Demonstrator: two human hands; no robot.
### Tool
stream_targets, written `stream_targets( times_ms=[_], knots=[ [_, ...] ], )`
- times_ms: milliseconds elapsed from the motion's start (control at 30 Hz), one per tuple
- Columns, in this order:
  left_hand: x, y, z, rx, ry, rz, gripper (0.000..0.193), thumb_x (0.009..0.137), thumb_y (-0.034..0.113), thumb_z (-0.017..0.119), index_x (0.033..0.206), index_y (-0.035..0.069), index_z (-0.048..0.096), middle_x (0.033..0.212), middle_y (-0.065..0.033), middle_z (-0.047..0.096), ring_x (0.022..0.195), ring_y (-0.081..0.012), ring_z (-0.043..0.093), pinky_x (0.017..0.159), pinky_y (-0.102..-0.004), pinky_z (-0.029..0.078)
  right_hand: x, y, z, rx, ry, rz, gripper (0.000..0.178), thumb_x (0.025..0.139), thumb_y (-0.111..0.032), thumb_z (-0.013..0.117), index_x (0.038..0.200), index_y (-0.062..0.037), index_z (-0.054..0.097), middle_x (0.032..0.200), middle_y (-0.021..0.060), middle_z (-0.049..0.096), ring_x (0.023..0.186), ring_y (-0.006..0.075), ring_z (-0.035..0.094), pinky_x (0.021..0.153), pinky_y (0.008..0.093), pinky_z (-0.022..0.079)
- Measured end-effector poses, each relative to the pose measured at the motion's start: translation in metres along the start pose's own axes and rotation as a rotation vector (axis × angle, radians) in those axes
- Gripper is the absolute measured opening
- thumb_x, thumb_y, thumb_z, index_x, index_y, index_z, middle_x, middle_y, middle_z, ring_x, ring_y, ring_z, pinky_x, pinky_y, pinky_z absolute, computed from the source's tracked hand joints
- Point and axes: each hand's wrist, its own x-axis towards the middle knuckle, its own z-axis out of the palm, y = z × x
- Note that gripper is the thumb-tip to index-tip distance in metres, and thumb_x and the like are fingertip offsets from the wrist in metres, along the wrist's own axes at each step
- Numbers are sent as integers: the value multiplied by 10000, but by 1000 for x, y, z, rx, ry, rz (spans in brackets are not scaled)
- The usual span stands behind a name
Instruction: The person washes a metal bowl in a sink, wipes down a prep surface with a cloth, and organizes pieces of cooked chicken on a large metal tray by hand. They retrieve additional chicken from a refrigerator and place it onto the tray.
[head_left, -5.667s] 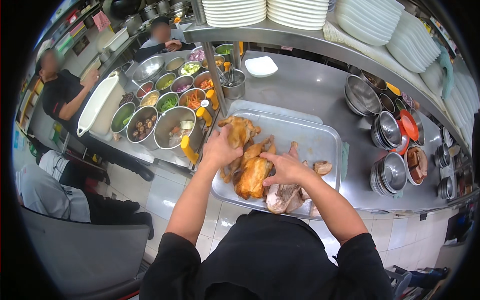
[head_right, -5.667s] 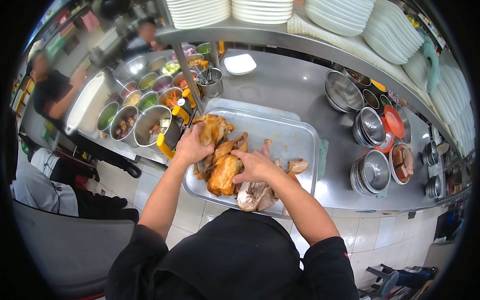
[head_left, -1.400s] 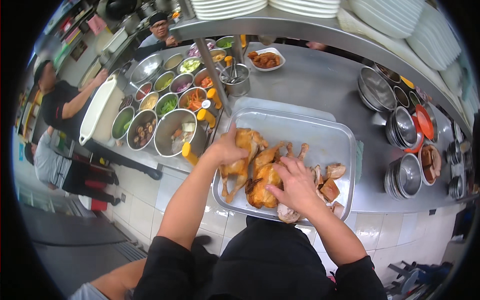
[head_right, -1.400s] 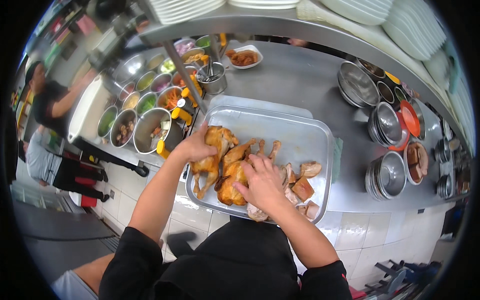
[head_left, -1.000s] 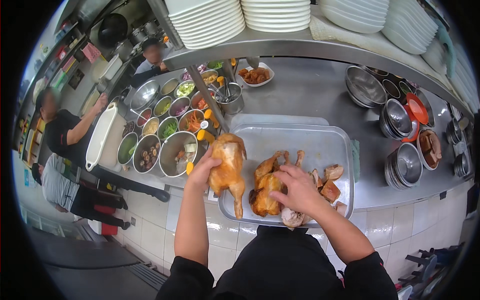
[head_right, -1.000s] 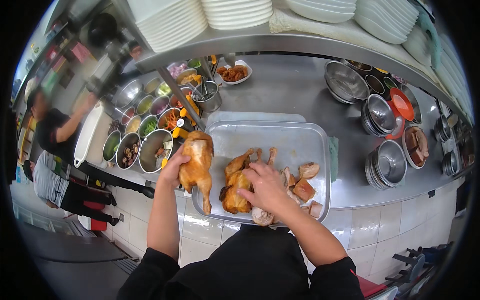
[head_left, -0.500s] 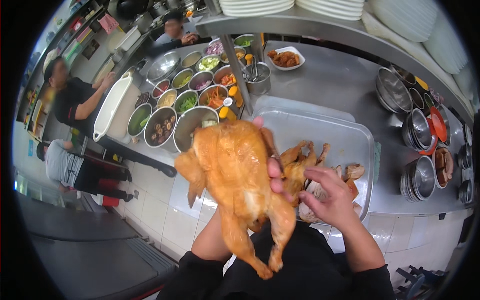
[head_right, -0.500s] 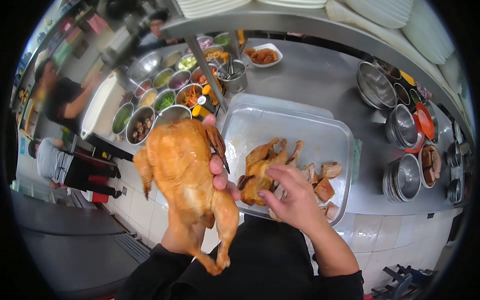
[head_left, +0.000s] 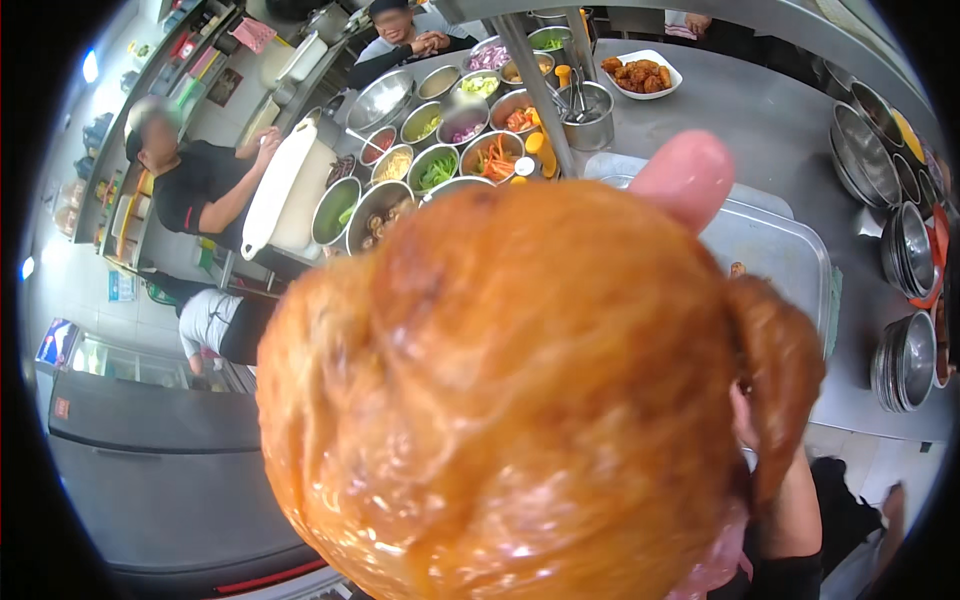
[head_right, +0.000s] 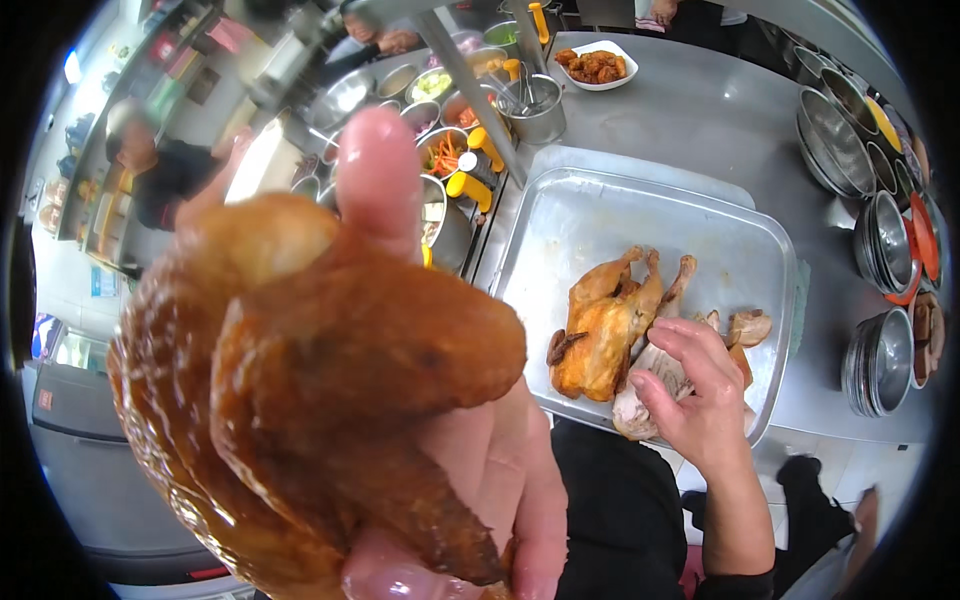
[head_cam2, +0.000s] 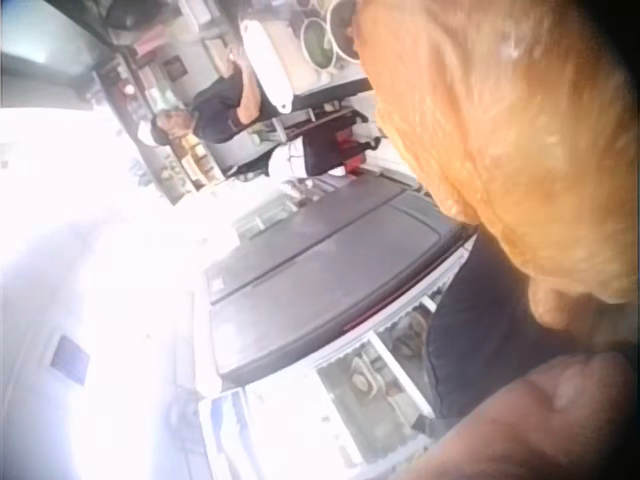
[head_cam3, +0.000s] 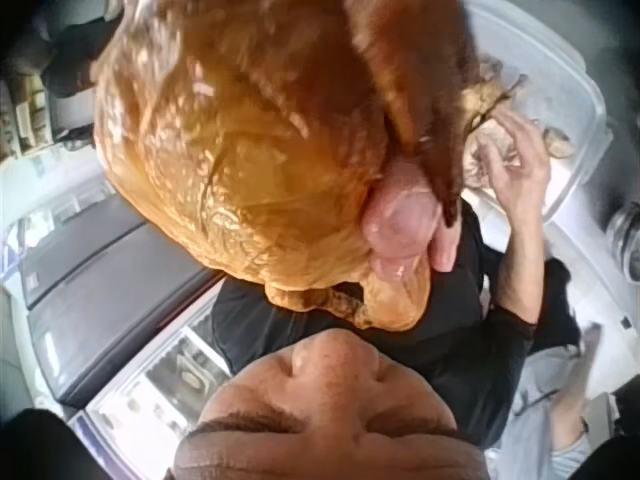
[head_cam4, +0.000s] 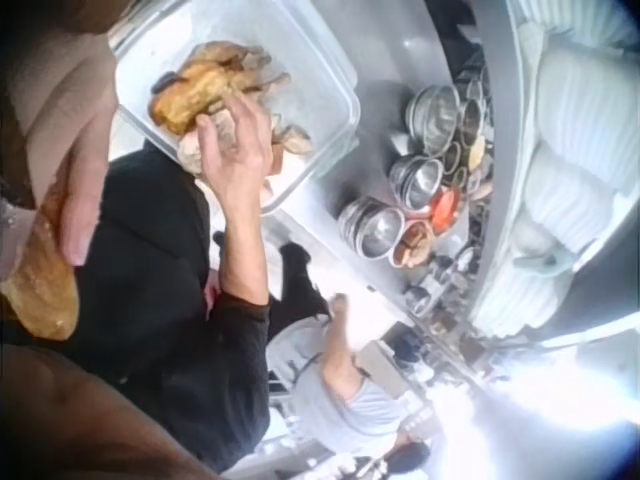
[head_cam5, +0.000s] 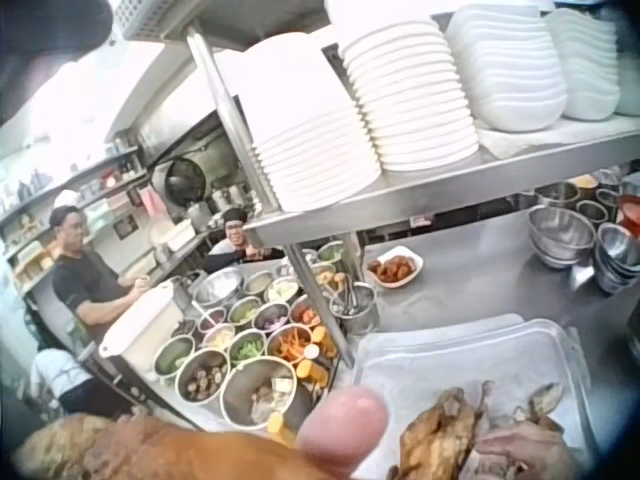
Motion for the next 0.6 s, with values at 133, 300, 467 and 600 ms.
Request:
stream_targets(
  times_ms=[133,300,467,600],
  knots=[
    [4,3,-2,-9,-12,-22,825,923,525,544,1534,121,166,1202,-289,543,1031,-436,615,906,-656,460,-3,3,-10,101,16,182,372,709,-67,788,1051,5,664,1102,180,656,1010,330,646,859,383,517],
    [-3,15,-4,88,24,8,819,924,513,548,1533,114,173,1213,-283,541,1039,-426,614,904,-643,469,1,9,-26,-105,31,88,346,722,-53,763,1044,15,655,1093,182,657,998,341,645,848,382,517],
    [-30,75,-41,560,265,26,813,926,500,552,1533,108,180,1224,-277,539,1046,-417,612,903,-630,479,-11,48,-54,-232,129,216,295,757,-75,732,1031,-3,648,1089,181,654,996,355,642,848,389,511],
    [-22,94,-75,1468,811,-172,806,894,372,606,1493,-16,232,1411,-175,459,1287,-306,490,1017,-398,447,-30,87,-72,-364,199,295,289,772,-116,735,1032,-13,660,1135,187,637,1062,358,614,894,398,492]
  ],
)
